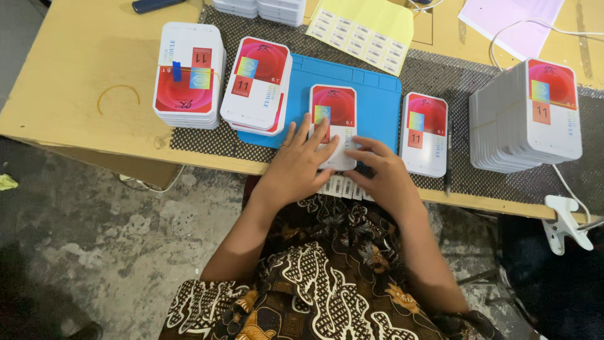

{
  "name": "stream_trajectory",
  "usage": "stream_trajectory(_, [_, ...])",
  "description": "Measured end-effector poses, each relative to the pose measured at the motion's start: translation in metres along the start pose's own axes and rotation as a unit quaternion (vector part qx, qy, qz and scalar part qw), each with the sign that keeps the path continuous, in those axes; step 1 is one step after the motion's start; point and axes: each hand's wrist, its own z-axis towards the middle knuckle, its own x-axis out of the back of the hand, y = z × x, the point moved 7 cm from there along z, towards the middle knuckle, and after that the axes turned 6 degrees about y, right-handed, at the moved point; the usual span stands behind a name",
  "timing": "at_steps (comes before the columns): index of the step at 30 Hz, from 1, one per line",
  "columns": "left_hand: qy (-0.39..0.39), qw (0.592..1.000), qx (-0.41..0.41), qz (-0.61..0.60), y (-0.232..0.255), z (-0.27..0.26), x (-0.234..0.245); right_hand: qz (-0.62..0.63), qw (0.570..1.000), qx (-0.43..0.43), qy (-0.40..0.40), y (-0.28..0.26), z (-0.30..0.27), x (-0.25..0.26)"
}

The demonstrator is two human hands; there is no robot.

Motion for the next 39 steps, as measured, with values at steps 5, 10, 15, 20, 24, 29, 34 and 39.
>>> stream_trajectory(5, [0.005,0.998,0.041,0.038,-0.016,0.021,-0.02,-0.07,0.996,-0.001,-0.048,-0.009,0.009,0.003])
stream_trajectory(10, [0.003,0.998,0.066,0.004,-0.013,0.039,-0.019,-0.08,0.988,-0.043,-0.125,-0.026,0.028,0.016])
stream_trajectory(15, [0.024,0.995,0.096,0.029,-0.01,0.039,-0.012,-0.114,0.974,-0.05,-0.192,-0.003,0.042,0.005])
stream_trajectory(20, [0.04,0.993,0.1,0.048,-0.018,0.051,-0.021,-0.142,0.968,-0.041,-0.203,0.008,0.051,0.0])
stream_trajectory(24, [0.068,0.994,0.081,0.021,-0.01,0.04,-0.012,-0.128,0.976,-0.032,-0.175,0.012,0.042,-0.001])
stream_trajectory(29, [0.077,0.987,0.138,0.019,0.014,-0.002,0.02,-0.093,0.99,-0.019,-0.102,0.017,0.016,-0.007])
stream_trajectory(34, [0.067,0.989,0.129,0.002,0.023,-0.011,0.021,-0.052,0.998,0.021,0.005,0.011,-0.007,-0.012])
stream_trajectory(39, [0.106,0.988,0.084,-0.068,0.033,0.005,0.014,0.034,0.987,0.021,0.153,0.014,-0.021,0.007])
